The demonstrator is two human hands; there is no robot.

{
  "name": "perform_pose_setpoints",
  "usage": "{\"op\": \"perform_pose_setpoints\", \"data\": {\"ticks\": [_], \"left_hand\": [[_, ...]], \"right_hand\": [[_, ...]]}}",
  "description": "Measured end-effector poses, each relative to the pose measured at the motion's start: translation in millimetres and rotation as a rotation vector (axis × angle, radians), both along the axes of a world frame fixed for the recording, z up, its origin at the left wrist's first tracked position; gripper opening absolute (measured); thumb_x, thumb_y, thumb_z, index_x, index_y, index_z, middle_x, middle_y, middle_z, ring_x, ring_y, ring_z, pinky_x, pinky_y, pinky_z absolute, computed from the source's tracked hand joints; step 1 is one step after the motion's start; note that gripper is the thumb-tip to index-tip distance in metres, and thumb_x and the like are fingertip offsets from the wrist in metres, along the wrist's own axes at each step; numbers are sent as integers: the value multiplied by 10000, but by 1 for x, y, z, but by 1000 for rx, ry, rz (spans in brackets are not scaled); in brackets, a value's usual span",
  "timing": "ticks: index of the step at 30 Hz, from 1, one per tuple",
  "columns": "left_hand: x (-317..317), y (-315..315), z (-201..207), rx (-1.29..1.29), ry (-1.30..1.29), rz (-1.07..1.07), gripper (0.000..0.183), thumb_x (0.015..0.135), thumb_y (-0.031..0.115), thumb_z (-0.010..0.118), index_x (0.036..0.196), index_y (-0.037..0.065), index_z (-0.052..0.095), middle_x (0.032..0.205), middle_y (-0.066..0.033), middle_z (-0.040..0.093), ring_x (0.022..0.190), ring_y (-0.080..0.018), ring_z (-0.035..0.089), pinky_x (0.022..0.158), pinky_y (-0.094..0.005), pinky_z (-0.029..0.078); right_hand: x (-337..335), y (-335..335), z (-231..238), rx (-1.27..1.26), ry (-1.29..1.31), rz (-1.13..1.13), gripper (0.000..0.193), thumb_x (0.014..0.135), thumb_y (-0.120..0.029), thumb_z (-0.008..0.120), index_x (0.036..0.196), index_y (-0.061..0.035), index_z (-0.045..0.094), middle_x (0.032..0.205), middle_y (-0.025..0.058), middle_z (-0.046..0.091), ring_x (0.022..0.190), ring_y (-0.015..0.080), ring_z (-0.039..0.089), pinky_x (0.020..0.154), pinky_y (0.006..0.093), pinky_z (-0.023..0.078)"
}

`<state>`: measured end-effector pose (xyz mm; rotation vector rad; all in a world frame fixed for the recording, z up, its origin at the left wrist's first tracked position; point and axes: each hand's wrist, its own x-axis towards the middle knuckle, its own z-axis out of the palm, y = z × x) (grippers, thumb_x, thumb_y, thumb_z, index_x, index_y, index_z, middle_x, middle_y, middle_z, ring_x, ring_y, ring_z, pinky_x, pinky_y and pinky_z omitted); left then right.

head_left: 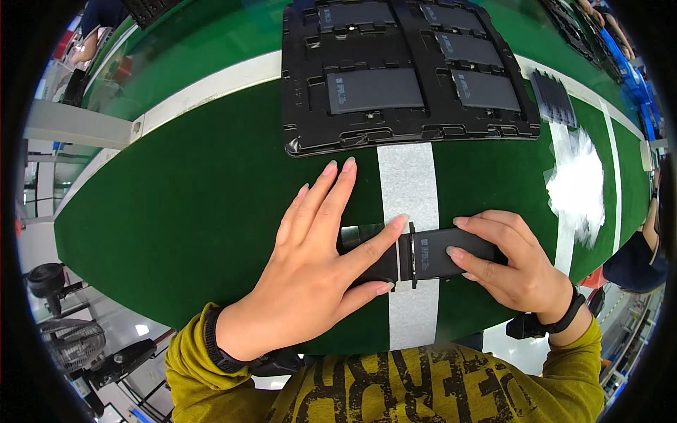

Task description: Applying small adhesive labels or protective strips onto black plastic electronic component housings on a factory assembly line.

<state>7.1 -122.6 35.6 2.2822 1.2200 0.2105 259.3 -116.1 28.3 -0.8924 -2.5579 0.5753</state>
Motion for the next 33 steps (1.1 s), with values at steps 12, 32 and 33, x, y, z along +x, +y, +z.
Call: {"op": "perform_pose_setpoints", "data": {"ticks": [12, 32, 33], "left_hand": [[3, 0, 4, 156, -89, -57, 587, 587, 353, 729, 1074, 104, 515, 1056, -116, 423, 951, -270, 412, 801, -369, 259], [8, 0, -19, 309, -182, -328, 252, 708, 263, 649, 777, 87, 482, 731, -48, 427, 699, -211, 424, 625, -310, 336], [8, -1, -17, 317, -181, -320, 252, 708, 263, 649, 777, 87, 482, 731, -48, 427, 699, -211, 424, 625, -310, 336]], "right_hand": [[1, -3, 2, 142, -94, 25, 351, 632, -98, 608, 977, -28, 613, 1066, 155, 500, 927, 279, 508, 767, 339, 457], [0, -7, 8, 145, 14, 51, 380, 621, -49, 659, 993, -23, 588, 1050, 152, 511, 917, 300, 507, 782, 361, 446], [0, -8, 9, 135, 15, 46, 369, 624, -44, 656, 987, -20, 592, 1050, 152, 510, 920, 299, 505, 783, 361, 443]]}}
